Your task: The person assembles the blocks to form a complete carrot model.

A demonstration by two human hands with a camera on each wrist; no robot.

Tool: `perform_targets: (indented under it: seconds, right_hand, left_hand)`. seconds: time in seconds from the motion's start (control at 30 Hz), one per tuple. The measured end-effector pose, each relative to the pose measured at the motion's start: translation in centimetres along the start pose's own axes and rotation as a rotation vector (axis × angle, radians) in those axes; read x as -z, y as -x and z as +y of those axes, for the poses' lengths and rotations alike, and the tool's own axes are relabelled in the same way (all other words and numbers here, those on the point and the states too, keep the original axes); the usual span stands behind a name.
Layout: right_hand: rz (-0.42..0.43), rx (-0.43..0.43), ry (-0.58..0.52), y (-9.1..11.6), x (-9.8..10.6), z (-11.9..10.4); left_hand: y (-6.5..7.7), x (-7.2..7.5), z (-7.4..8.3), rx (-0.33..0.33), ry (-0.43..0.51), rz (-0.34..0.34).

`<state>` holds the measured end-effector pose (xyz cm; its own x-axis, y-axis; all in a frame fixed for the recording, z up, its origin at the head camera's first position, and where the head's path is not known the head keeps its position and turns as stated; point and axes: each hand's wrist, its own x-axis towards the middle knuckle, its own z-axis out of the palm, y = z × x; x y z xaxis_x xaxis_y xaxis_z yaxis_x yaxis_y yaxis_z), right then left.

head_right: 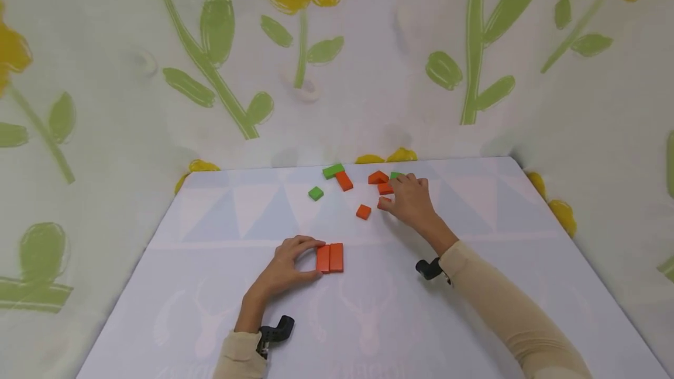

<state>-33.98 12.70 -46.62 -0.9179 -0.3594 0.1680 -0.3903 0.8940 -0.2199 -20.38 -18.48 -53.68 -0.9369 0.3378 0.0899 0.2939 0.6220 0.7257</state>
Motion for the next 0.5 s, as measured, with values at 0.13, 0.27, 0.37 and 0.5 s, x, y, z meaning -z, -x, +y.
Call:
perform_targets:
  seconds: [0.13, 0.27, 0.37, 0.5]
  right_hand:
    - [-0.028, -0.073, 0.062, -0.7, -0.5, 1.0]
    - [-0.035, -0.132, 0.059, -1.8, -1.1, 1.3]
    - [-0.038, -0.176, 0.039, -2.6, -1.6, 1.4]
    - [-0.065, -0.238, 0.052, -3.3, -2.1, 1.4]
  left_hand:
    - [0.1, -0.2, 0.1, -0.012, -0.001, -0.007]
    - [0.1, 0.0, 0.3, -0.013, -0.009, 0.002]
    - [0.2, 0.1, 0.5, -0.012, -0.005, 0.007]
    - [0.1, 0.1, 0.6, -0.008, 0.006, 0.003]
